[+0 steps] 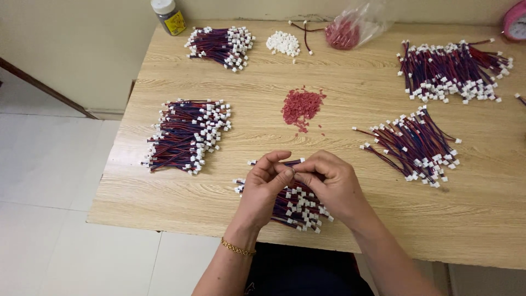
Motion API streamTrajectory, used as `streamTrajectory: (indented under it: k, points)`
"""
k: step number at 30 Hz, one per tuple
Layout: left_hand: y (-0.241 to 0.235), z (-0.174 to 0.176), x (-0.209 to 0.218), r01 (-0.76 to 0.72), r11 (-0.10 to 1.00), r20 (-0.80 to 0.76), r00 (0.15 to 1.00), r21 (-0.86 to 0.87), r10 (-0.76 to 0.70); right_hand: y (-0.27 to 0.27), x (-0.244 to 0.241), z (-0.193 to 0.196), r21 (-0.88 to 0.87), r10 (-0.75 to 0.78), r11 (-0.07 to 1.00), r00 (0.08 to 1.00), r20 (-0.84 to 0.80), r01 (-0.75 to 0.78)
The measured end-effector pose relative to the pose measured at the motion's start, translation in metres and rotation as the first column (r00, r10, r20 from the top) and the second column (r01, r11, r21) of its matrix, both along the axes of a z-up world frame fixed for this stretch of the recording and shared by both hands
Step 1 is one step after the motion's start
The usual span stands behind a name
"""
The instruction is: The person repeatedly picks up thin dark cords with white tips and threads small red beads onto them by hand. The person places each completed cord onto a growing pile on the table. The person also handles small white beads and a plastic bag containing red beads.
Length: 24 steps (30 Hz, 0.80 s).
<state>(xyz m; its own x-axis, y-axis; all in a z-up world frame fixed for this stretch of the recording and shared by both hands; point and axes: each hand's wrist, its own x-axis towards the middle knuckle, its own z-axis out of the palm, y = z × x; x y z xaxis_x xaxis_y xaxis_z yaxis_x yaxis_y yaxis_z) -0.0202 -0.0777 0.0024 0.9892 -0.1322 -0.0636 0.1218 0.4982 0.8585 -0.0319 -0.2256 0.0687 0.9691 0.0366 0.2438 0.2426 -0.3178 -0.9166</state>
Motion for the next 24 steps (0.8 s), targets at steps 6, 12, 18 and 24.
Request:
streamTrajectory:
  k: [6, 12, 18, 24]
  points:
    - [0.005, 0.005, 0.003, 0.070, 0.997, -0.014, 0.997, -0.033, -0.070, -0.007, 0.004, -0.001, 0.084, 0.090, 0.993, 0.992, -0.091, -0.082]
    - [0.008, 0.004, 0.007, 0.126, 0.991, 0.003, 0.992, -0.048, -0.126, -0.016, 0.004, -0.034, 0.180, 0.133, 0.978, 0.976, -0.170, -0.101]
    - [0.014, 0.015, 0.002, 0.143, 0.985, 0.037, 0.988, 0.092, -0.147, -0.013, 0.001, -0.034, 0.103, 0.078, 0.993, 0.975, -0.207, -0.058]
    - [0.009, 0.002, -0.001, 0.138, 0.985, 0.015, 0.990, 0.101, -0.140, -0.012, 0.001, -0.019, 0.039, 0.054, 0.998, 0.968, -0.245, -0.046]
